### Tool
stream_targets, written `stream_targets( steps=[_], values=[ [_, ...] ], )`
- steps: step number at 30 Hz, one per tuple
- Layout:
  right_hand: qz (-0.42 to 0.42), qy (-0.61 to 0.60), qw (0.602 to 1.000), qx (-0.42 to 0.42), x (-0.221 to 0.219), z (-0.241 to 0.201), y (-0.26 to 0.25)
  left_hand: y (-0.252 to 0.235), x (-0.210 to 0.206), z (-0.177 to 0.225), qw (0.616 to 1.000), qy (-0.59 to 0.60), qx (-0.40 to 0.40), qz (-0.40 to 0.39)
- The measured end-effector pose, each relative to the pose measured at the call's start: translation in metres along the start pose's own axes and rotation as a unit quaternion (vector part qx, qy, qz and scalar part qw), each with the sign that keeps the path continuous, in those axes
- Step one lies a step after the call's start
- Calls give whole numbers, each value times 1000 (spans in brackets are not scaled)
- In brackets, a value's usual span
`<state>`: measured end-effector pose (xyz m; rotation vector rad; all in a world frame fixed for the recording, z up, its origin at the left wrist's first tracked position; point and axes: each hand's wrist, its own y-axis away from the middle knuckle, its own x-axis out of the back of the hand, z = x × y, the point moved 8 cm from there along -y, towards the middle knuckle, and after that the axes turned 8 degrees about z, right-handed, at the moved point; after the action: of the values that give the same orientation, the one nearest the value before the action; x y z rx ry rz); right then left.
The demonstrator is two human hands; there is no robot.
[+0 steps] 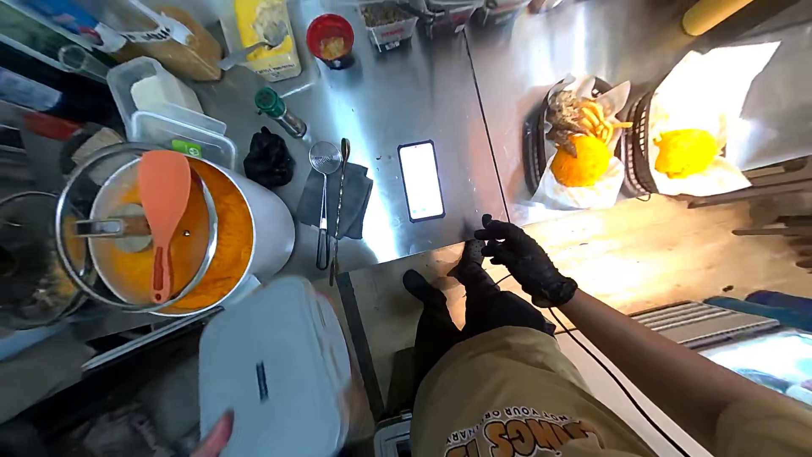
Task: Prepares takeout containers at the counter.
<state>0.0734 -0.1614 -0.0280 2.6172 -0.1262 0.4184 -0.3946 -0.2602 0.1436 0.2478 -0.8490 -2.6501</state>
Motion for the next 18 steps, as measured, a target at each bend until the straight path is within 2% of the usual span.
stream_targets(
  steps=[1,4,6,8,11,14,18],
  values=[
    [2,-5,1000,-1,1,0,3,-7,-13,6,1000,-6,13,-8],
    [11,-16,1000,-7,12,-4,15,-4,-38,15,995,-5,26,-96],
    [16,-29,999,-16,24,0,22,-14,-36,19,997,-24,24,-68],
    [13,-39,999,-24,30,7,27,-24,-56,19,999,-29,21,-33],
    [4,-70,997,-32,41,10,31,-14,-88,18,995,-25,41,-86],
    [3,-107,994,-19,61,9,31,-26,-102,18,996,-60,26,-60],
    [-53,-101,993,34,85,1,26,-12,-192,12,992,-46,-3,-115]
  ],
)
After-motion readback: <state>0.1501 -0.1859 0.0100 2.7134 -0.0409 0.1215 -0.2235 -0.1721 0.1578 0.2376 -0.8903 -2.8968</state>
